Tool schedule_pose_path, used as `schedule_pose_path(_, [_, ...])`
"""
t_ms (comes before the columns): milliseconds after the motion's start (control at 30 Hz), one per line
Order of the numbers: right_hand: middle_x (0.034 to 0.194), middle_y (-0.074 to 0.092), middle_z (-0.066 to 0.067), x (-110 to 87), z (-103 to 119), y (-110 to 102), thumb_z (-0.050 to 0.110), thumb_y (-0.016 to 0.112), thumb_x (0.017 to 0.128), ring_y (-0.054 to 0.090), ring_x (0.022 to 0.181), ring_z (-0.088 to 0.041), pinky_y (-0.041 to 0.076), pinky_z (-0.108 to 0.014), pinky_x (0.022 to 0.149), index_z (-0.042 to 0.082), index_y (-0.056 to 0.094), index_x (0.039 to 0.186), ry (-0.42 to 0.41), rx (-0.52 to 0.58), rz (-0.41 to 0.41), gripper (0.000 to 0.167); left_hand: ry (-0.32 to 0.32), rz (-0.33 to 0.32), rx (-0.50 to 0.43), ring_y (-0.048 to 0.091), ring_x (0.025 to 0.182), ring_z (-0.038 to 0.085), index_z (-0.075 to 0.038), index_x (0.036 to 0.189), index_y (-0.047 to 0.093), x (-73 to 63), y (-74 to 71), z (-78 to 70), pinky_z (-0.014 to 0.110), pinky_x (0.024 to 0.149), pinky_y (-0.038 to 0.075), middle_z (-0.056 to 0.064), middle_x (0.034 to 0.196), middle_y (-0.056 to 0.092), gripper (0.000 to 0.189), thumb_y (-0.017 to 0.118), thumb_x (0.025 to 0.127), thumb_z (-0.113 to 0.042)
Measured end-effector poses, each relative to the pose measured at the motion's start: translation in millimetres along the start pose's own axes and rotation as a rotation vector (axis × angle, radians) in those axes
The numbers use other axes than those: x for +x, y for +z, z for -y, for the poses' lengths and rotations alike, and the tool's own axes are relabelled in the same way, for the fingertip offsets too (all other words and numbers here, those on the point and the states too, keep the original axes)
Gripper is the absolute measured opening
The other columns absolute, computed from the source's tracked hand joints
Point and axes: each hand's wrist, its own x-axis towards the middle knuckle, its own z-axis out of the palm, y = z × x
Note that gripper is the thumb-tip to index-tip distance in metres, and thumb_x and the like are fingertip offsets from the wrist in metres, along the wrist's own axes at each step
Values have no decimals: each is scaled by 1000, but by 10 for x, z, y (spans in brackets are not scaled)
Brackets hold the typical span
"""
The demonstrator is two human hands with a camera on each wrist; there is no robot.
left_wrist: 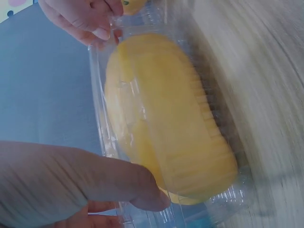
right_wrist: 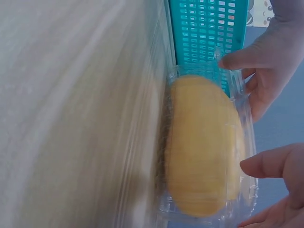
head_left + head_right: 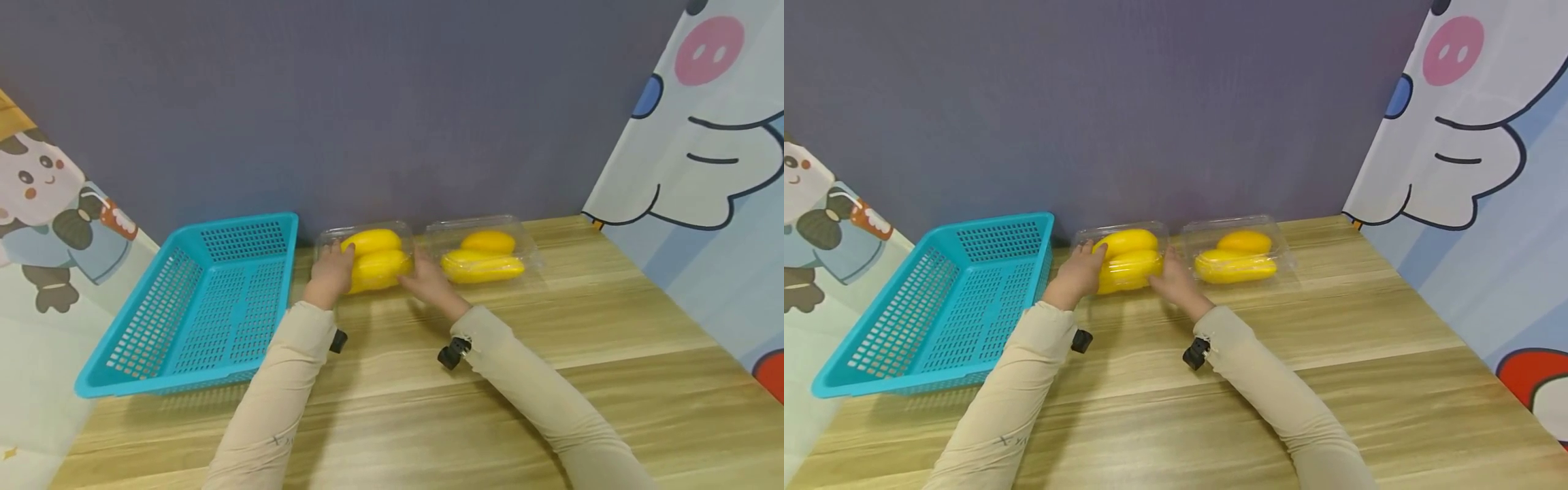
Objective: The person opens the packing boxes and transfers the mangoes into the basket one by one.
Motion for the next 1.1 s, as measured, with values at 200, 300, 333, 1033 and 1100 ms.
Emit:
schedule_pose_path(200, [149, 16, -32, 9, -17, 34, 14, 58, 87, 14, 141, -39, 10, -47, 115, -15, 9, 144, 8, 14, -15, 80, -7, -24, 49, 22, 137, 46, -6, 150, 22, 2, 24, -14, 53, 104, 35, 27, 151, 18, 67, 52, 90, 3])
schedule_pose_path(300, [150, 15, -32, 18, -21, 52, 13, 57, 87, 21, 140, -39, 10, -46, 115, -15, 7, 144, 7, 28, -24, 80, -8, -40, 75, 23, 136, 47, -7, 150, 22, 21, 50, -5, 53, 106, 33, 28, 151, 19, 67, 52, 90, 4])
schedule_pose_path(333, [150, 15, -31, 18, -24, 59, 13, 57, 87, 22, 139, -38, 10, -45, 115, -14, 7, 144, 10, 36, -26, 81, -6, -47, 83, 23, 136, 47, -7, 150, 22, 27, 62, -3, 53, 107, 32, 28, 151, 19, 66, 50, 91, 5])
schedule_pose_path(1033, [149, 17, -32, -6, -30, 143, 16, 58, 91, 55, 104, -39, 35, -47, 107, -15, 7, 144, 77, 101, -57, 80, 0, -144, 136, 30, 132, 48, -7, 148, 26, -37, 171, -36, 51, 109, 28, 25, 148, 29, 61, 50, 93, 2])
schedule_pose_path(1100, [148, 20, -33, -3, -36, 139, 15, 58, 91, 54, 105, -39, 32, -47, 108, -16, 8, 143, 66, 104, -63, 78, 5, -155, 142, 31, 132, 49, -7, 148, 27, -45, 163, -42, 51, 109, 29, 25, 148, 31, 60, 49, 93, 2])
